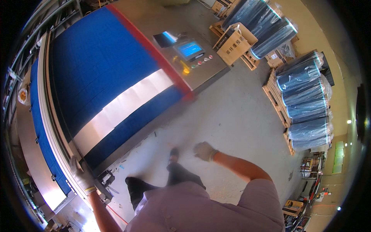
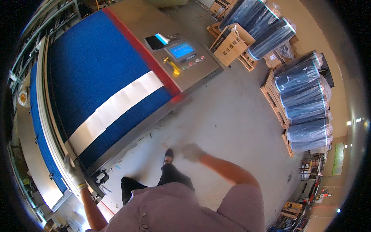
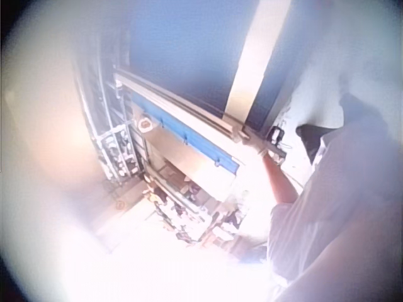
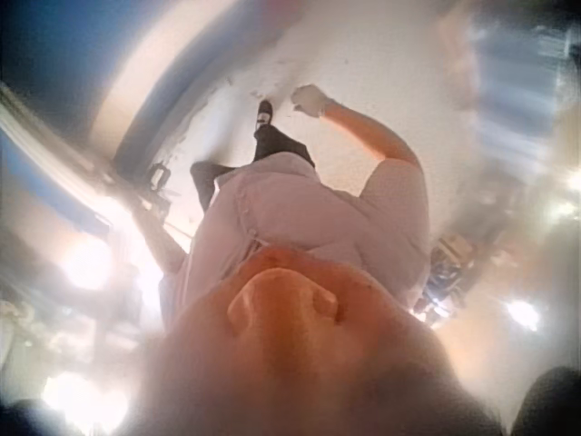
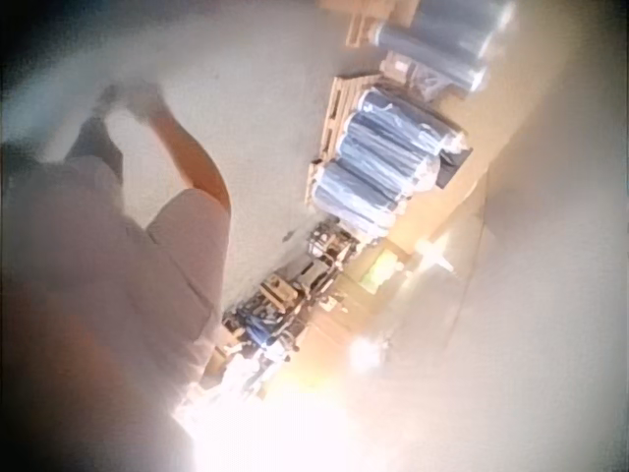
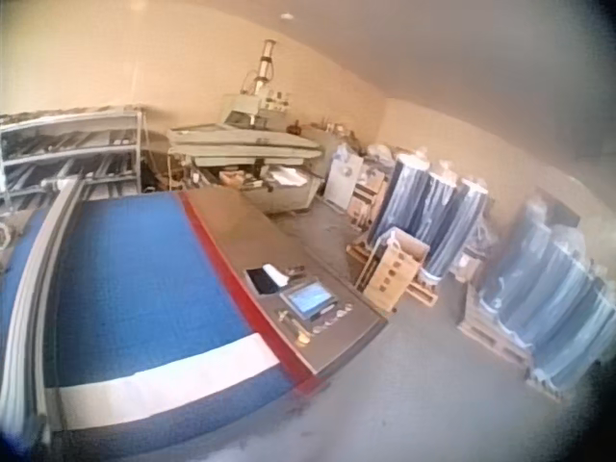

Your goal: The person cuts white strips using a machine, stacks them, and then uses a ruler and pen to mark measurements on black rectangular plates before cutting them with a utility knife on a worktable.

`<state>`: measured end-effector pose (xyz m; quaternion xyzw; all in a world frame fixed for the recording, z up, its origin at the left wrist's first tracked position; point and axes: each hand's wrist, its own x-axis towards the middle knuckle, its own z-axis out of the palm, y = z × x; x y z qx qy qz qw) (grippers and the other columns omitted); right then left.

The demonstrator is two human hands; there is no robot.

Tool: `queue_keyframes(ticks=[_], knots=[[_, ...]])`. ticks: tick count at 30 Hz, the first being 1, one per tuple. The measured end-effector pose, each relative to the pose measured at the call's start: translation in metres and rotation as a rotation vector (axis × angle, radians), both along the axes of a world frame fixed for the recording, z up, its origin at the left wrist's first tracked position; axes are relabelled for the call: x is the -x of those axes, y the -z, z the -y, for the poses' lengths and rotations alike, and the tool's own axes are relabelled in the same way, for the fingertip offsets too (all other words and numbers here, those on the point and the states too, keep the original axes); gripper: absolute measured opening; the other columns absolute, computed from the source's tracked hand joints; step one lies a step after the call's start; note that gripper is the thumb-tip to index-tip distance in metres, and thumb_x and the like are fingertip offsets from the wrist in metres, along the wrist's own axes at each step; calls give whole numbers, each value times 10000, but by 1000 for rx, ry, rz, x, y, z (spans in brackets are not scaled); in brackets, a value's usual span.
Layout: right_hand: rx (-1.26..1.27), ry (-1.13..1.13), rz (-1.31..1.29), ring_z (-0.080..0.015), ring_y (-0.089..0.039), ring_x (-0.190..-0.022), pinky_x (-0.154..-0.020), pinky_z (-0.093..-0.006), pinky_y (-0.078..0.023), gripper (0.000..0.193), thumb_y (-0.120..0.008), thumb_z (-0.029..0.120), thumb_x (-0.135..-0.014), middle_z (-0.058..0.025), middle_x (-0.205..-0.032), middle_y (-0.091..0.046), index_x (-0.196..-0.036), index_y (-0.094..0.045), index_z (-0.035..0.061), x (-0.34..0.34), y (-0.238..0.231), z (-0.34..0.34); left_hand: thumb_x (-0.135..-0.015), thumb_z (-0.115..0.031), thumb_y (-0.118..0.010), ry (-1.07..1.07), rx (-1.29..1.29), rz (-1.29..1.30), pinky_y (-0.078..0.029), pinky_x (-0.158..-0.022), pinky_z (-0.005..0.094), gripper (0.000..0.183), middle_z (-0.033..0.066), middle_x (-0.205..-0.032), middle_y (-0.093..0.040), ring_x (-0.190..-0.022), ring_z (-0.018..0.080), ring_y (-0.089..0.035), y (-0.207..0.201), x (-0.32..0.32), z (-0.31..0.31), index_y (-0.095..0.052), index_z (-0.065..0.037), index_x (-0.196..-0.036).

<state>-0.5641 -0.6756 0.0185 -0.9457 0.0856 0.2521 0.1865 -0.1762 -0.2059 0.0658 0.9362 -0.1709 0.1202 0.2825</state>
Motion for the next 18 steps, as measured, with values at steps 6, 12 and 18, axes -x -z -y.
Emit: queue_keyframes(ticks=[6,12,18], knots=[[32,512,207,-366,-628,-989,-880,-474,-497,242,-662,231,-869,-186,-1073,-649,-1050,-669,69,-33,1,193,-819,-69,-711,463,45,-194,-437,-1071,423,481,142,-1350,-615,-1243,339,-570,26,84,292,-638,-63,-1294],[134,586,491,-456,-583,-1161,-987,-506,-482,463,-665,255,-931,-257,-1255,-605,-1325,-527,56,-160,18,321,-810,-198,-754,923,1,-335,-456,-1043,448,483,161,-1323,-628,-1204,369,-589,19,119,485,-658,-60,-1262],[131,678,198,-453,-554,-1210,-996,-519,-471,564,-667,193,-917,-235,-1338,-547,-1423,-436,100,-231,46,402,-826,-245,-737,907,-18,-440,-456,-1047,446,491,171,-1323,-626,-1202,376,-588,37,75,562,-647,-70,-1276]])
